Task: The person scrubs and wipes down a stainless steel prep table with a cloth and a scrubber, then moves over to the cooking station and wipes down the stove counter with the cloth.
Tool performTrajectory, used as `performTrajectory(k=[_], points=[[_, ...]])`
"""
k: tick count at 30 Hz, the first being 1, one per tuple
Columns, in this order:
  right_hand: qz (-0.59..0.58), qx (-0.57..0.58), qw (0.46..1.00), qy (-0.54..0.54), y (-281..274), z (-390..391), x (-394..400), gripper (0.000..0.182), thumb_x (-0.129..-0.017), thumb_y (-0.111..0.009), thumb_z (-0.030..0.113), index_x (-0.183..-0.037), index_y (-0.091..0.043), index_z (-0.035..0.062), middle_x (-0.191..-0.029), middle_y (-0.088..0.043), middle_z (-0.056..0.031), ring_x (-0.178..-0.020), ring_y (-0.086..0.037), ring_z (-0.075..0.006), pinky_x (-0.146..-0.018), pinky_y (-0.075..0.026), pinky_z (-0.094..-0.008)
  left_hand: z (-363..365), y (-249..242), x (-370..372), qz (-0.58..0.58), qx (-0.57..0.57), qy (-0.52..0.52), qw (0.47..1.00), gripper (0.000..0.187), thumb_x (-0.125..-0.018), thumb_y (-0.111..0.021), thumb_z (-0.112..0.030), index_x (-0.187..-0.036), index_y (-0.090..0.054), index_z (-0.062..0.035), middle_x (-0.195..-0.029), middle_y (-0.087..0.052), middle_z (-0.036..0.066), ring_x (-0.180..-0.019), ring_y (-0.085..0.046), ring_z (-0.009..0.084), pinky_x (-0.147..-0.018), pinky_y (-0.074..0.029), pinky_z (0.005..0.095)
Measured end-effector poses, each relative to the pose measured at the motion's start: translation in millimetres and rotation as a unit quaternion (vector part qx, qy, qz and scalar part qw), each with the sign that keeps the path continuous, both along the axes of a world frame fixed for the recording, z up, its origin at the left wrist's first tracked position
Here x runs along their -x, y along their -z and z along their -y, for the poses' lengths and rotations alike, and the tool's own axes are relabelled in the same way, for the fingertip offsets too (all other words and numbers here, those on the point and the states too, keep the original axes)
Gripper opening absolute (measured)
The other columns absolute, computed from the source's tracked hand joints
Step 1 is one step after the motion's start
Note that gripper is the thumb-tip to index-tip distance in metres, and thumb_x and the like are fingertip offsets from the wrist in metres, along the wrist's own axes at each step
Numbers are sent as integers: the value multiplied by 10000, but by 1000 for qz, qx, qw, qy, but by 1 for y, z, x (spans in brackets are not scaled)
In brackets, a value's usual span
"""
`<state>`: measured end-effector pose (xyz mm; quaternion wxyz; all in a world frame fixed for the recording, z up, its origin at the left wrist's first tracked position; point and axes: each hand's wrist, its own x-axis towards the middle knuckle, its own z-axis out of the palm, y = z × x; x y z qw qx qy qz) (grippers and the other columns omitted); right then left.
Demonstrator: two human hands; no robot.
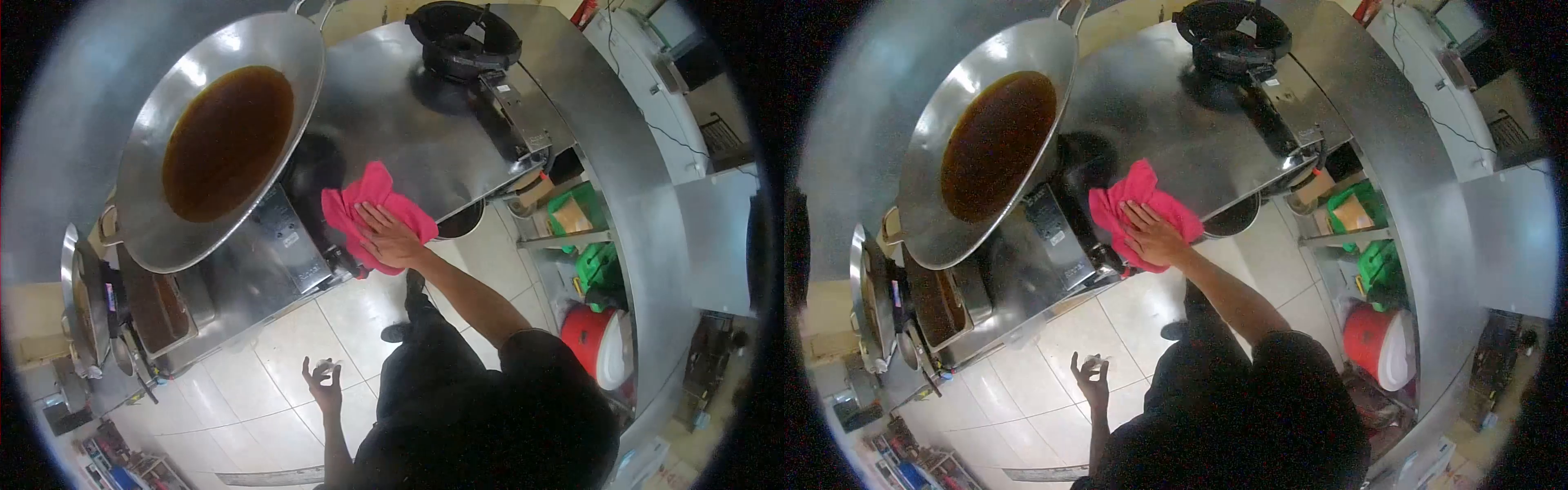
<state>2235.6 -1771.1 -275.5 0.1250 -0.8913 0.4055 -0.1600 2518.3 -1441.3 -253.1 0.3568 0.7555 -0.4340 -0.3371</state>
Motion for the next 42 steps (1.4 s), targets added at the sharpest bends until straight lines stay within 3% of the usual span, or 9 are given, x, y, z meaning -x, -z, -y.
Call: performTrajectory(k=[5, 9, 12, 17, 21, 24, 28, 33, 42], points=[[-36, 45, 968, 245, 23, 21, 143, 598, -972, -608, 383, -1501, -486, 133, -1559, -416, -245, -1455, -370, -432, -1208, -292, -549, -57, 28, -26, 32, -32, -31, 998, 797, -873, -806, -75, -1515, -334, -52, -1087, -734, 103, -976, -706, 195, -716, -537, 313], [-99, 1, 850, 518, 31, 80, 243, 823, -1012, -425, 589, -1630, -218, 85, -1663, -191, -280, -1543, -156, -462, -1251, -87, -579, -125, 43, -38, 12, -83, -130, 988, 782, -902, -787, -133, -1530, -337, -14, -1212, -681, 106, -967, -697, 198, -701, -546, 297], [-180, -4, 737, 651, 39, 134, 166, 900, -1004, -380, 628, -1624, -167, 10, -1671, -148, -288, -1565, -95, -430, -1260, -45, -561, -155, 45, -16, 28, -97, -226, 969, 850, -877, -801, -98, -1543, -280, -17, -1050, -722, 111, -981, -699, 204, -775, -565, 327], [-26, -18, 964, 264, 18, 140, -33, 750, -976, -542, 443, -1562, -341, 20, -1628, -228, -330, -1534, -180, -477, -1266, -90, -562, -179, 83, 15, 96, -56, -184, 977, 869, -824, -817, -7, -1510, -284, -22, -923, -737, 101, -997, -706, 227, -911, -560, 374], [26, -30, 995, -89, -6, 149, 2, 746, -960, -597, 481, -1568, -383, 104, -1644, -273, -250, -1540, -228, -403, -1269, -129, -530, -111, 66, 49, 150, -94, -137, 975, 858, -816, -824, -16, -1490, -295, 4, -908, -743, 111, -981, -708, 218, -923, -555, 359], [4, -121, 991, 52, -30, 237, 73, 755, -925, -670, 417, -1564, -401, 120, -1656, -292, -183, -1533, -270, -365, -1256, -207, -518, -58, 48, 74, 49, -111, -249, 961, 873, -810, -839, -41, -1491, -295, 7, -934, -749, 126, -959, -707, 213, -904, -554, 333], [-81, 39, 952, 293, 11, 395, 125, 840, -977, -538, 527, -1607, -264, 44, -1675, -184, -250, -1555, -138, -440, -1266, -116, -549, -57, 36, 104, 88, -70, -268, 957, 877, -802, -850, -27, -1493, -309, -31, -906, -739, 97, -931, -703, 193, -814, -574, 360], [3, 65, 864, 500, 58, 544, 51, 840, -1006, -418, 557, -1561, -298, -61, -1622, -239, -330, -1527, -177, -479, -1250, -131, -565, -82, 18, 140, 132, -84, -259, 953, 891, -799, -858, -28, -1498, -305, -54, -893, -728, 88, -920, -699, 184, -803, -578, 347], [58, 15, 998, -17, 30, 426, -68, 578, -1021, -427, 274, -1516, -407, -25, -1608, -326, -276, -1513, -270, -429, -1261, -174, -532, -41, 5, 167, 97, -171, -331, 923, 913, -798, -841, 8, -1515, -280, -69, -923, -715, 115, -923, -697, 217, -844, -584, 387]])
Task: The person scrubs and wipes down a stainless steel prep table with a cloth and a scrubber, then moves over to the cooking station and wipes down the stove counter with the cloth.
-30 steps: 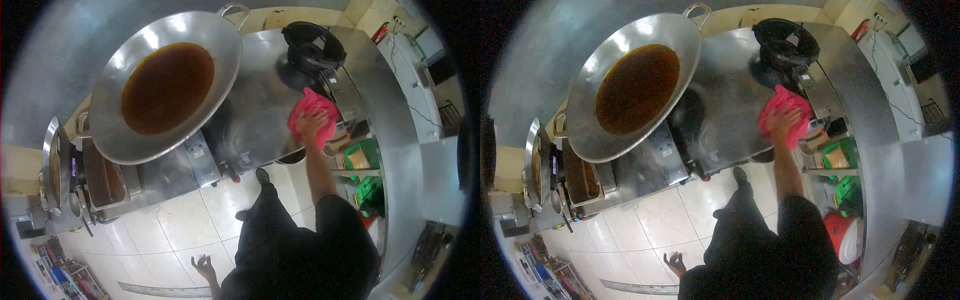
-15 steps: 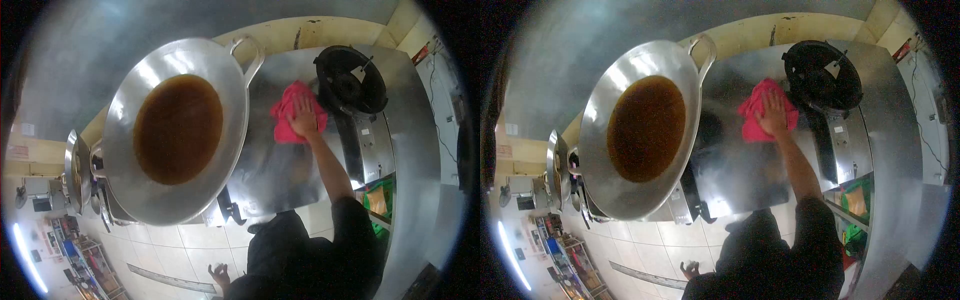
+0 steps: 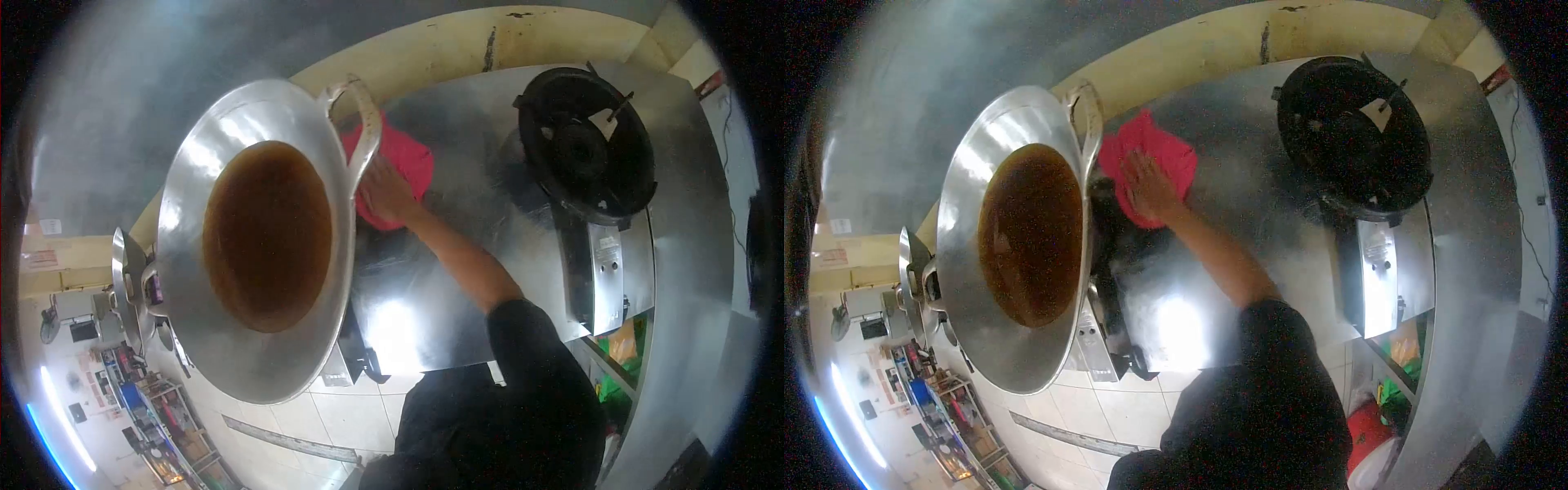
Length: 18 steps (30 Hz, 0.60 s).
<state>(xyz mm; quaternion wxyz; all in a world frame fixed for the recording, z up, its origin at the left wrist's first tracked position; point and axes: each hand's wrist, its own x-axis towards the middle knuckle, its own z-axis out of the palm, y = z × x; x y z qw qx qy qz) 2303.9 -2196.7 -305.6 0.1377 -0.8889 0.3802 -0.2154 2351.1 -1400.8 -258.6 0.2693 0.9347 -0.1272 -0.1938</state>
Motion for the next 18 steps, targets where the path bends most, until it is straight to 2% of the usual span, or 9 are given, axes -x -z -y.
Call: performTrajectory(k=[3, 5, 8, 10, 11, 12, 14, 16, 18], points=[[72, 40, 992, -91, -9, -60, 66, 468, -1013, -458, 234, -1440, -554, 69, -1563, -436, -211, -1491, -330, -397, -1245, -212, -534, 8, -6, -10, 14, 32, -12, 999, 922, -798, -836, 20, -1520, -272, -74, -933, -711, 124, -924, -696, 228, -857, -586, 400], [-30, -166, 978, -127, -67, -29, 119, 523, -1032, -430, 275, -1528, -462, 114, -1627, -336, -204, -1530, -248, -383, -1264, -177, -519, 9, -11, -20, 22, 59, -32, 997, 927, -797, -832, 28, -1524, -266, -77, -939, -708, 130, -925, -696, 236, -866, -587, 409], [-37, -19, 988, 148, -11, 59, 148, 526, -1038, -421, 286, -1530, -443, 103, -1624, -332, -212, -1510, -278, -398, -1242, -220, -547, 22, -12, -24, 18, 103, -76, 992, 933, -797, -828, 36, -1528, -261, -81, -946, -705, 136, -925, -695, 243, -875, -589, 418], [-66, 79, 969, 226, -18, 83, 148, 528, -1039, -423, 282, -1531, -434, 91, -1622, -327, -225, -1495, -306, -406, -1236, -228, -555, 71, -44, -12, -169, 354, -344, 853, 918, -800, -800, 87, -1522, -258, -77, -896, -709, 114, -929, -707, 255, -862, -593, 415], [-69, 50, 963, 257, -16, 84, 132, 538, -1043, -420, 286, -1537, -417, 72, -1627, -312, -235, -1509, -282, -402, -1250, -191, -545, 48, -17, -18, -56, 196, -19, 979, 901, -796, -795, 100, -1512, -278, -81, -860, -705, 100, -929, -713, 259, -872, -592, 420], [-74, 24, 954, 291, -12, 79, 118, 550, -1047, -417, 291, -1543, -401, 53, -1632, -297, -244, -1522, -257, -398, -1263, -155, -535, 21, 11, -26, 174, 88, 238, 952, 886, -791, -789, 113, -1501, -298, -85, -825, -701, 87, -929, -720, 264, -881, -591, 425], [-11, -13, 977, 213, 34, 30, 73, 558, -1046, -425, 293, -1553, -388, 62, -1654, -256, -223, -1540, -220, -387, -1272, -134, -515, 44, 25, -1, -13, 174, -58, 983, 881, -767, -803, 121, -1480, -329, -82, -789, -699, 67, -925, -728, 255, -890, -588, 435], [-13, -90, 993, 71, 13, -73, 50, 556, -1038, -456, 294, -1561, -401, 114, -1674, -244, -172, -1555, -190, -374, -1280, -133, -490, 20, 46, -28, 200, 63, 422, 882, 877, -759, -809, 121, -1473, -338, -74, -816, -710, 72, -927, -726, 242, -873, -592, 423], [23, -55, 996, -73, -7, -167, 60, 508, -1043, -463, 323, -1515, -489, 136, -1680, -252, -141, -1563, -181, -356, -1280, -117, -514, 18, 54, -37, 113, 115, 369, 915, 855, -773, -808, 105, -1467, -337, -58, -826, -716, 88, -918, -724, 236, -856, -597, 399]])
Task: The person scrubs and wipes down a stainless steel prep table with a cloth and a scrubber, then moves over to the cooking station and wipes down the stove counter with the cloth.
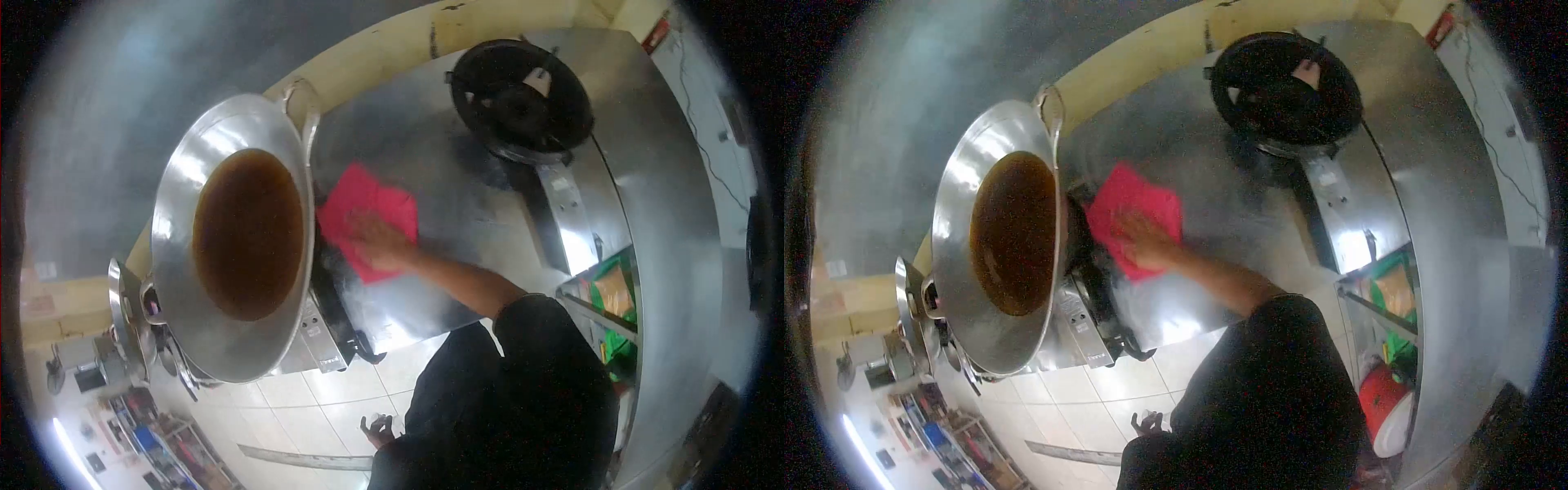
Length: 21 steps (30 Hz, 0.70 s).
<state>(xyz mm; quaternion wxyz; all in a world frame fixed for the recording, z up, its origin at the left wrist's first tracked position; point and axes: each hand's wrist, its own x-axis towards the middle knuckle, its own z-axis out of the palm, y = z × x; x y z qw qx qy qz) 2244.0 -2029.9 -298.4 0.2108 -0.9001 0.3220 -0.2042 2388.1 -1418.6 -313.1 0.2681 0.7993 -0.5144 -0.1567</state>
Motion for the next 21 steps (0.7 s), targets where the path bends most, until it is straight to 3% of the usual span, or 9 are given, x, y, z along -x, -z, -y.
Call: performTrajectory(k=[4, 8, 9, 10, 11, 15, 17, 18, 21], points=[[-32, 68, 984, -159, -14, -121, 74, 492, -1063, -442, 379, -1504, -500, 169, -1665, -295, -133, -1565, -180, -327, -1278, -85, -539, -3, 4, -14, -85, -11, -147, 985, 827, -798, -810, 65, -1465, -332, -35, -848, -720, 108, -922, -719, 227, -857, -602, 373], [27, -96, 990, -104, -45, -142, 197, 490, -1040, -498, 392, -1486, -530, 191, -1598, -423, -110, -1525, -302, -308, -1258, -192, -520, -14, 10, -17, -175, -15, -217, 960, 838, -822, -802, 42, -1485, -293, -18, -896, -724, 113, -997, -711, 246, -859, -591, 385], [-239, 75, 968, -17, -46, -128, 219, 468, -1039, -499, 348, -1484, -533, 205, -1559, -479, -108, -1499, -348, -326, -1243, -227, -524, -24, 6, -16, -195, -10, -216, 957, 847, -832, -798, 34, -1495, -274, -12, -915, -725, 114, -1028, -707, 256, -858, -584, 390], [-111, -50, 983, 139, -32, -115, 239, 479, -1038, -483, 342, -1495, -519, 204, -1577, -447, -126, -1508, -320, -348, -1249, -204, -532, -36, 2, -14, -198, -7, -216, 956, 847, -832, -798, 34, -1495, -274, -12, -915, -725, 114, -1028, -707, 256, -858, -584, 390], [-179, 48, 959, 216, -23, -91, 254, 568, -1026, -459, 278, -1576, -386, 161, -1643, -321, -177, -1534, -255, -373, -1266, -147, -546, -44, 0, -14, -197, -19, -203, 959, 848, -835, -796, 31, -1498, -269, -17, -919, -726, 112, -1030, -706, 253, -879, -572, 390], [-100, -27, 860, 500, -6, -92, 165, 577, -1066, -360, 357, -1608, -320, 164, -1691, -173, -208, -1571, -116, -389, -1270, -59, -562, -80, -1, -2, -224, 13, -217, 950, 764, -823, -824, -15, -1443, -379, -11, -891, -739, 85, -1020, -708, 223, -987, -514, 408], [-10, -12, 926, 376, 43, -158, 85, 572, -1060, -389, 331, -1590, -346, 123, -1683, -172, -235, -1569, -113, -404, -1271, -35, -560, -101, 14, 0, -189, 15, -177, 966, 726, -815, -835, -31, -1414, -426, 0, -878, -743, 79, -1011, -709, 216, -1013, -497, 410], [-173, -54, 963, 200, -48, -206, 75, 543, -1063, -405, 314, -1567, -389, 112, -1674, -204, -236, -1564, -125, -416, -1268, -49, -564, -109, 25, -2, -171, 20, -161, 972, 704, -808, -844, -48, -1392, -455, 9, -871, -746, 78, -993, -713, 217, -1016, -495, 403], [-3, 21, 996, 92, 8, -289, 4, 504, -1070, -431, 330, -1518, -466, 102, -1607, -366, -208, -1532, -257, -338, -1262, -158, -493, -130, 11, 0, -171, 35, -188, 966, 660, -801, -854, -78, -1351, -504, 26, -871, -751, 82, -981, -712, 217, -1019, -494, 387]])
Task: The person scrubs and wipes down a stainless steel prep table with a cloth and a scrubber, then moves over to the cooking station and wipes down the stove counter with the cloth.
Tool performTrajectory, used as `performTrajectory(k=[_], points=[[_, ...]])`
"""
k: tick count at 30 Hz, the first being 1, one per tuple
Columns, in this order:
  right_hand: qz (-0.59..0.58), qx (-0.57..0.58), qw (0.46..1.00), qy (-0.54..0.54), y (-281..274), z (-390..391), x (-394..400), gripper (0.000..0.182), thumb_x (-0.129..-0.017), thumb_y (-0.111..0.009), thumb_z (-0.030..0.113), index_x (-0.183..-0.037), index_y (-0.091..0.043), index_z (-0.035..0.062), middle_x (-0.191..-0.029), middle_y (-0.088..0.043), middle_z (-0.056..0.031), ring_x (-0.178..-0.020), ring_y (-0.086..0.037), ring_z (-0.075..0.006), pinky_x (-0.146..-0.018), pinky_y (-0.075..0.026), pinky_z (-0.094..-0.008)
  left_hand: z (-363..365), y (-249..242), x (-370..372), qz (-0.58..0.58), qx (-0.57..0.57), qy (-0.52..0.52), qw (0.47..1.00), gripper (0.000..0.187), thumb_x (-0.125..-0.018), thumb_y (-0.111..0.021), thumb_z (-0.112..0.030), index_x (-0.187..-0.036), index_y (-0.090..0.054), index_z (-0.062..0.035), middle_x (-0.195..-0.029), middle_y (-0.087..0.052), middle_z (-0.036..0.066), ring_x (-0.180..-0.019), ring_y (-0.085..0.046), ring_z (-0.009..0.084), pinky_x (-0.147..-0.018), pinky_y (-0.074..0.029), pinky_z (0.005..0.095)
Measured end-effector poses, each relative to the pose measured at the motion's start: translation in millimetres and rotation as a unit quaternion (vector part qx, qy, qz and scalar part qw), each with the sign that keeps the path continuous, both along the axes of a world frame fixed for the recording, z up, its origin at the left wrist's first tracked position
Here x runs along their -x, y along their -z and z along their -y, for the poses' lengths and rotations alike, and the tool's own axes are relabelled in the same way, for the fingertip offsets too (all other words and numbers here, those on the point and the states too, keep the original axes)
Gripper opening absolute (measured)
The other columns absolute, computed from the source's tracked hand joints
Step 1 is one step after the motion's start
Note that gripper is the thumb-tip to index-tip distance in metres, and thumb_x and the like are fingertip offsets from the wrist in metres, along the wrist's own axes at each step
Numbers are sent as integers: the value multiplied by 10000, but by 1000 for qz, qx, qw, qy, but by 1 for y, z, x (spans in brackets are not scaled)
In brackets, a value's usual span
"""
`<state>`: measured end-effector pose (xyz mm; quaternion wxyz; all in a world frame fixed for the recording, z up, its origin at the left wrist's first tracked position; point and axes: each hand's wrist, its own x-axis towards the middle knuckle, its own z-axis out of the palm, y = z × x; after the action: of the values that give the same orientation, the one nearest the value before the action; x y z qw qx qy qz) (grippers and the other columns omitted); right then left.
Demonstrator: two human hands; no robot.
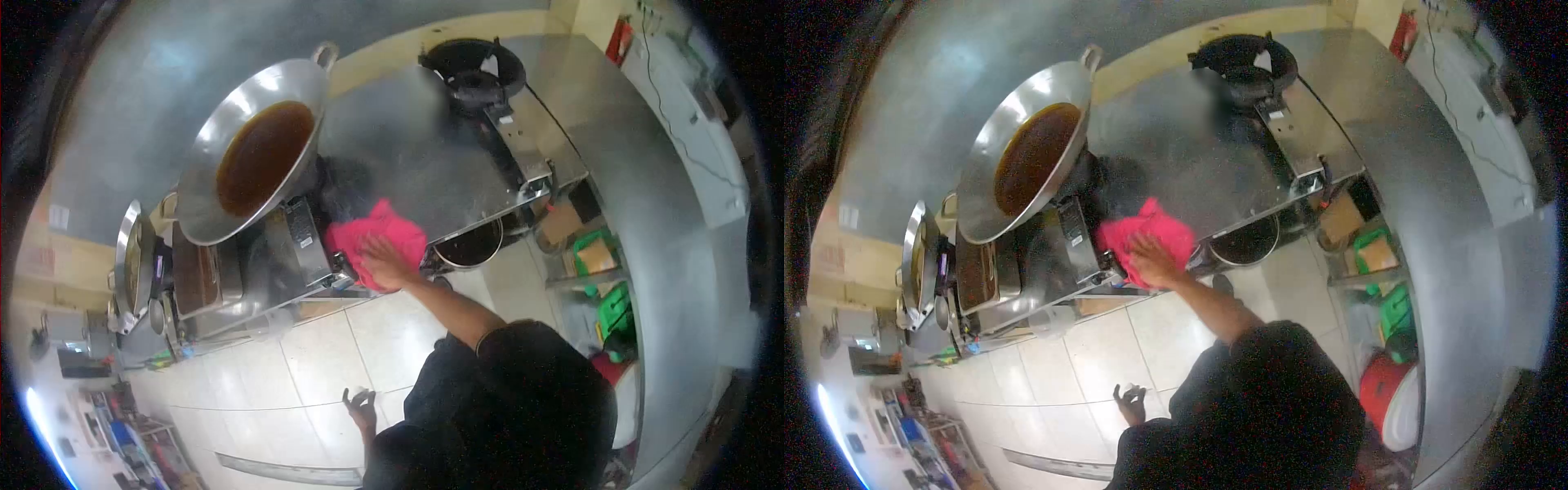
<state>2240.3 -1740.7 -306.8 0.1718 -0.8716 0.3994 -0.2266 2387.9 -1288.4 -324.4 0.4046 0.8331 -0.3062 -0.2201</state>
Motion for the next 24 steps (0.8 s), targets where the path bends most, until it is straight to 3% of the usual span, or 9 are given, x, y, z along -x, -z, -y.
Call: performTrajectory(k=[2, 3, 6, 8, 12, 14, 18, 20, 24], points=[[48, 3, 999, -14, 4, -11, -4, 493, -1080, -429, 342, -1507, -484, 102, -1563, -456, -188, -1495, -365, -308, -1249, -237, -469, -6, 6, 3, -43, 31, -20, 998, 606, -806, -853, -100, -1309, -542, 33, -880, -754, 80, -976, -706, 212, -1016, -495, 369], [138, -232, 963, 5, -27, -15, 11, 478, -1090, -427, 365, -1477, -510, 96, -1493, -533, -156, -1408, -470, -282, -1207, -317, -449, -14, 13, 7, -34, 86, -45, 995, 640, -814, -843, -78, -1341, -500, 37, -912, -755, 89, -942, -704, 209, -1011, -497, 372], [567, -624, 536, 28, -34, -1, 57, 495, -1091, -450, 454, -1377, -577, 69, -1297, -682, -87, -1154, -669, -240, -1043, -507, -426, -52, 23, 20, -37, 46, -47, 997, 752, -820, -831, -34, -1425, -387, 23, -918, -735, 94, -894, -702, 215, -986, -515, 384], [635, -585, 498, 79, -89, 19, 109, 450, -1062, -524, 454, -1229, -620, 47, -1140, -702, -90, -1011, -692, -231, -908, -560, -413, -77, 33, 41, -100, 29, -114, 988, 800, -835, -815, -10, -1458, -314, 25, -903, -703, 108, -902, -691, 218, -951, -537, 379], [399, -161, 898, 97, -142, 85, 204, 542, -1001, -625, 378, -1411, -554, 30, -1398, -593, -161, -1224, -614, -277, -1015, -507, -417, -124, 66, 78, -133, 12, -143, 981, 813, -834, -812, -3, -1466, -300, 14, -906, -700, 117, -902, -688, 219, -943, -540, 374], [221, -60, 965, 131, -137, 119, 248, 524, -983, -628, 328, -1415, -564, 41, -1453, -550, -161, -1256, -596, -272, -997, -507, -425, -126, 75, 94, -162, 4, -153, 975, 823, -833, -810, 2, -1471, -291, 7, -909, -698, 123, -901, -687, 221, -937, -542, 371], [-453, 30, 875, 169, -38, 124, 307, 444, -938, -617, 218, -1353, -649, 63, -1571, -452, -147, -1304, -580, -243, -879, -530, -454, -121, 83, 116, -228, 26, -187, 955, 842, -831, -806, 11, -1481, -273, -7, -913, -695, 135, -900, -684, 223, -925, -547, 364], [-434, 174, 829, 307, 19, 69, 304, 356, -942, -607, 208, -1241, -721, 52, -1451, -585, -152, -1218, -644, -218, -787, -539, -467, -110, 80, 122, -265, 70, -216, 937, 851, -830, -805, 16, -1487, -263, -14, -915, -693, 141, -900, -683, 224, -919, -549, 360], [-242, -248, 938, 10, -25, 22, 322, 230, -864, -583, 143, -877, -796, 59, -887, -751, -226, -916, -743, -361, -725, -566, -534, -74, 84, 131, -336, 153, -235, 899, 871, -828, -801, 25, -1497, -245, -28, -920, -689, 153, -899, -680, 226, -908, -554, 353]])
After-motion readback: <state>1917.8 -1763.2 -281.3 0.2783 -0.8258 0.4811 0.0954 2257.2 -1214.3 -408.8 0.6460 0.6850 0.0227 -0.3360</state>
